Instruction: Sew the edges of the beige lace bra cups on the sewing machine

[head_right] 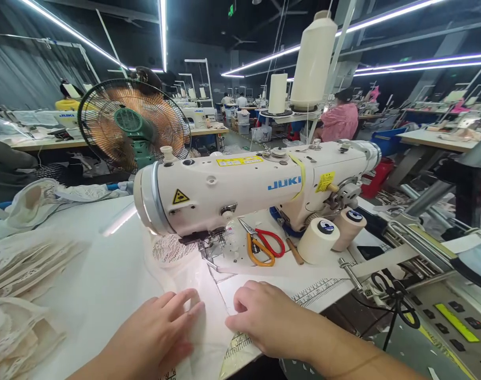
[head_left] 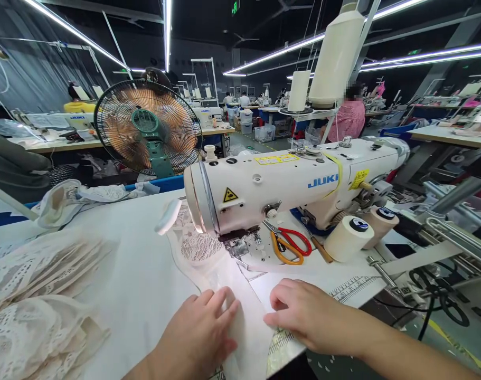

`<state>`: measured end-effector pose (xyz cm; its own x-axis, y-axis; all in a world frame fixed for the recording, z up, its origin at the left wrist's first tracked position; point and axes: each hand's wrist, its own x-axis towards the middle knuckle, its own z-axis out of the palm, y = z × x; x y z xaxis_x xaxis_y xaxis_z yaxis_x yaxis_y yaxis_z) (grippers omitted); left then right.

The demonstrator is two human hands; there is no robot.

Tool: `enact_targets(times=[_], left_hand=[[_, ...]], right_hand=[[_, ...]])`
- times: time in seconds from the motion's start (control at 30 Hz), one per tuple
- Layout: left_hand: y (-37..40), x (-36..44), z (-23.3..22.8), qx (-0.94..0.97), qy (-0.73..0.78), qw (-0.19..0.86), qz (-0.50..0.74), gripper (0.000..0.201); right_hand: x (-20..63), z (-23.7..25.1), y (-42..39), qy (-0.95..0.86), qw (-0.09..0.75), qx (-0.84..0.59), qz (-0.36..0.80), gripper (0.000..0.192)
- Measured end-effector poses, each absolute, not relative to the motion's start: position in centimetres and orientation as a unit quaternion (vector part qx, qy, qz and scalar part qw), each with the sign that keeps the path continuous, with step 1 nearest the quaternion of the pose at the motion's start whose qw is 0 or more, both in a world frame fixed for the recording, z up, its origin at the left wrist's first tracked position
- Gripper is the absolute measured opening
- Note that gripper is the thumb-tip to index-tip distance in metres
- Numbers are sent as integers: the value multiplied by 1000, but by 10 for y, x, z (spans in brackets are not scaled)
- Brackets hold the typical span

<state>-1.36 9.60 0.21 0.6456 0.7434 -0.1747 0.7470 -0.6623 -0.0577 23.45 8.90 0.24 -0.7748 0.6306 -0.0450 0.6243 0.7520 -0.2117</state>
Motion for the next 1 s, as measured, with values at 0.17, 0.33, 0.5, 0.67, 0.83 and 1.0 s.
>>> enact_targets(times=[0.17,0.33,0.5,0.67,0.83,1.0], left_hand=[[101,-24,13,913,401,10,-79,43],[109,-33,12,919,392,-5,-44,40],[123,-40,14,922,385,-10,-39,40],[137,-48,10,929,368,-19,-35,38],[148,-53,4,928,370,-44,-4,37],[159,-54,9,934,350,-69,3,36]], right_hand=[[225,9,91,-936,-6,-337,97,13],[221,9,97,-939,8,-333,89,8],[218,10,107,-941,7,-327,83,8],[213,7,115,-945,21,-318,67,9],[209,6,123,-947,15,-318,44,14],[203,12,130,-947,-12,-321,16,19]])
